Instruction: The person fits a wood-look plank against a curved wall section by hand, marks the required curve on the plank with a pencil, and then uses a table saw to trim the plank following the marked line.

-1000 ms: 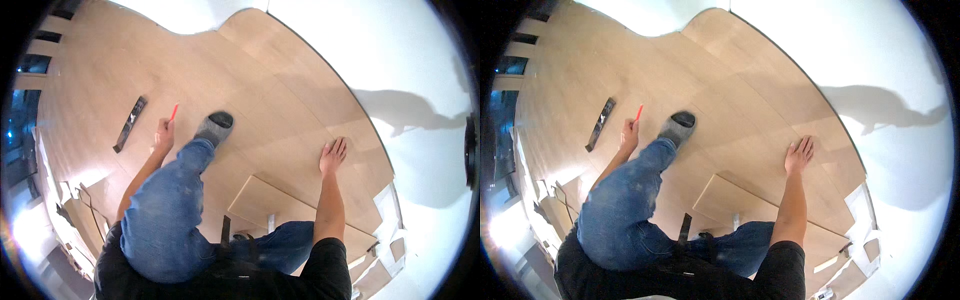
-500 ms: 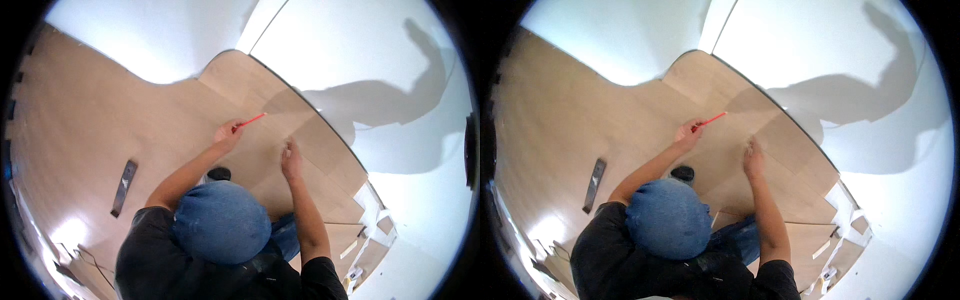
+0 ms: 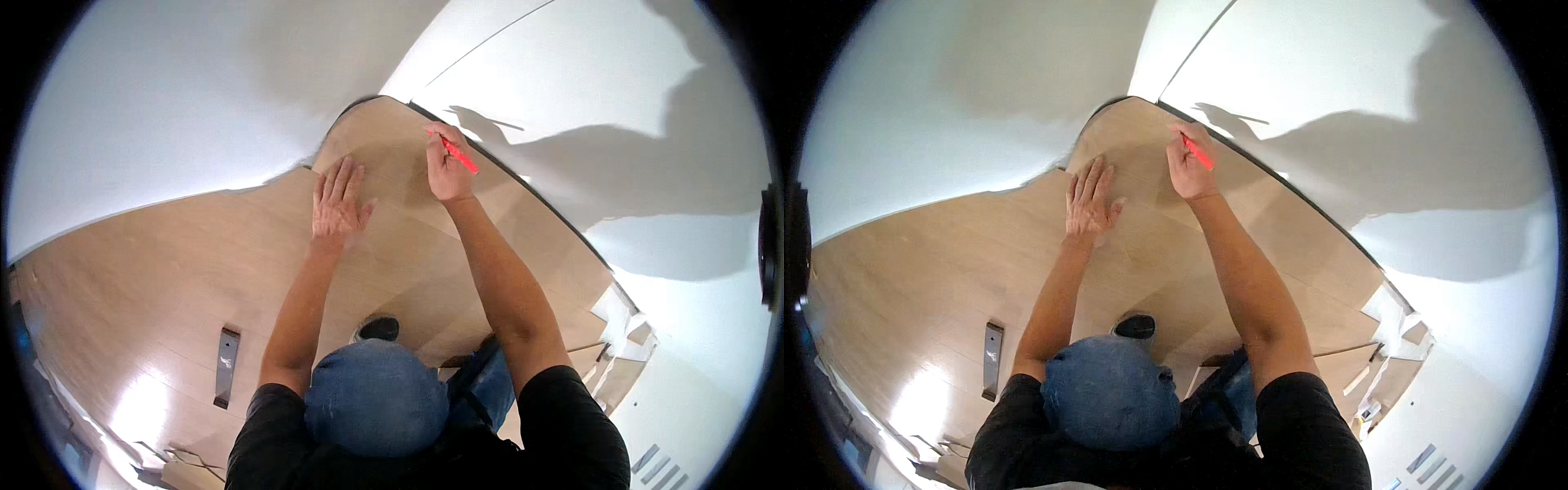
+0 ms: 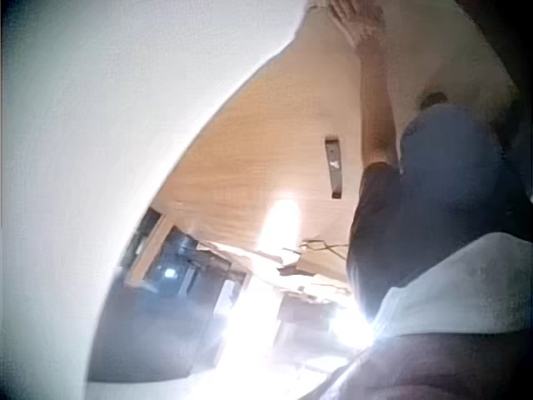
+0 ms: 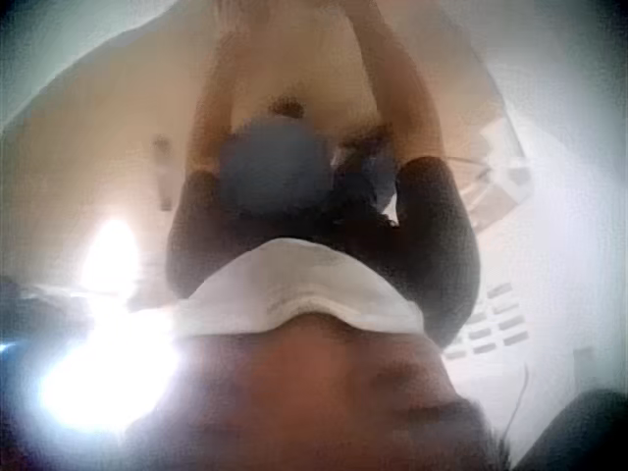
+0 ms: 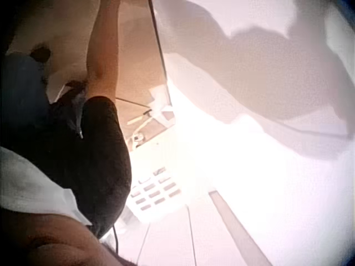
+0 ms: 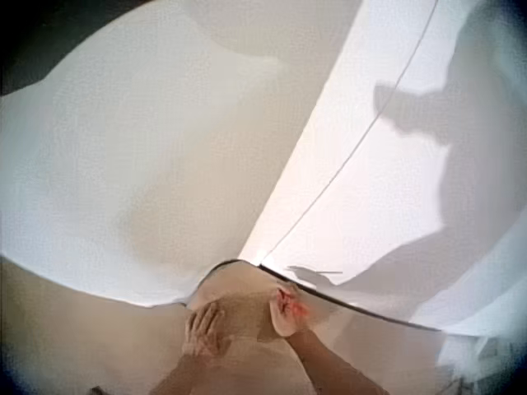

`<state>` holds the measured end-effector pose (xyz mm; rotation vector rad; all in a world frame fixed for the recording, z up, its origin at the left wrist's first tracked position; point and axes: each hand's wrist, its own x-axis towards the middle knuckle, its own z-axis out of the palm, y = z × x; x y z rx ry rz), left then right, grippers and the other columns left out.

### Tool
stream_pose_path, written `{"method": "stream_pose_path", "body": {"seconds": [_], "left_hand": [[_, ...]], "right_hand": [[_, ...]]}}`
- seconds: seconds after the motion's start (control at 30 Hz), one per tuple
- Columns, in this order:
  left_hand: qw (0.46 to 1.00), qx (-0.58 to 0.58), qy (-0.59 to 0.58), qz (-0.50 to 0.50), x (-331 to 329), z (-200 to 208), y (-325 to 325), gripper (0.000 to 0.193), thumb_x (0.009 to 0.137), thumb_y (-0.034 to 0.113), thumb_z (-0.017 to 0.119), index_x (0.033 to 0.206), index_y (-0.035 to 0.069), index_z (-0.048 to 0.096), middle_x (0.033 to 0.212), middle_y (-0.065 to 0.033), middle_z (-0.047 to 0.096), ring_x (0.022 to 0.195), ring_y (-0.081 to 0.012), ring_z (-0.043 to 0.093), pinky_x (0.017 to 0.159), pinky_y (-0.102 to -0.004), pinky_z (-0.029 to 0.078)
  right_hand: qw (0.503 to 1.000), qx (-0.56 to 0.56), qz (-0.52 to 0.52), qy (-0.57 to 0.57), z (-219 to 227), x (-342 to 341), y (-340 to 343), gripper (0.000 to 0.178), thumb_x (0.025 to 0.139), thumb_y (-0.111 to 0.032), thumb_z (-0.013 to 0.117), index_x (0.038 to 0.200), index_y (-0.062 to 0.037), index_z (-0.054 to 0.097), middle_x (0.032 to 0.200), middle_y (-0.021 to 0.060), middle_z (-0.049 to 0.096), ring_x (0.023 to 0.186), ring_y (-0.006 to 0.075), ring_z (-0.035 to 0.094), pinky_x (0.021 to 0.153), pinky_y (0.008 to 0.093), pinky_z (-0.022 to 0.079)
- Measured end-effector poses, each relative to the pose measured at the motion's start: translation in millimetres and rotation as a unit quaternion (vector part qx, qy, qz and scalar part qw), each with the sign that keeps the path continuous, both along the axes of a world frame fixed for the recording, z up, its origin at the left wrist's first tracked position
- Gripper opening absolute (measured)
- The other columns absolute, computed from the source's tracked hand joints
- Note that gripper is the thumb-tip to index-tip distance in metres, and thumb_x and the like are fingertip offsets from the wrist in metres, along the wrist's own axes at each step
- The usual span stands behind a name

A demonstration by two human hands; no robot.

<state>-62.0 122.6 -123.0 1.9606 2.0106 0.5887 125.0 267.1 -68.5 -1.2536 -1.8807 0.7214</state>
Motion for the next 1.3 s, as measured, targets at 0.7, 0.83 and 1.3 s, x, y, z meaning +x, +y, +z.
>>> {"method": "stream_pose_path", "body": {"seconds": [0.7, 0.83, 1.3], "left_hand": [[0.999, -0.039, 0.03, 0.006, 8, -15, 12, 0.07, 0.093, 0.031, 0.064, 0.155, 0.008, 0.042, 0.165, -0.014, 0.035, 0.151, -0.0341, 0.035, 0.125, -0.0495, 0.027], [0.998, -0.047, 0.044, 0.007, 8, -11, 11, 0.071, 0.092, 0.032, 0.063, 0.155, 0.008, 0.042, 0.165, -0.0139, 0.035, 0.151, -0.0339, 0.034, 0.126, -0.0493, 0.026], [0.999, -0.024, 0.029, 0.01, 8, -20, 9, 0.071, 0.092, 0.031, 0.064, 0.156, 0.011, 0.041, 0.165, -0.0126, 0.035, 0.151, -0.034, 0.034, 0.125, -0.0495, 0.027]], "right_hand": [[0.994, 0.08, -0.049, 0.064, -71, -18, 34, 0.023, 0.081, 0.001, 0.073, 0.099, -0.0073, 0.062, 0.086, 0.0119, 0.071, 0.065, 0.0221, 0.069, 0.06, 0.0328, 0.055], [0.993, 0.101, -0.037, 0.053, -63, -21, 34, 0.023, 0.08, 0.001, 0.074, 0.099, -0.0067, 0.062, 0.083, 0.0114, 0.07, 0.062, 0.0223, 0.067, 0.059, 0.0339, 0.054], [0.985, 0.153, -0.006, 0.083, -75, -19, 38, 0.027, 0.076, 0.004, 0.073, 0.098, -0.0074, 0.063, 0.079, 0.009, 0.063, 0.064, 0.0253, 0.064, 0.061, 0.034, 0.052]]}}
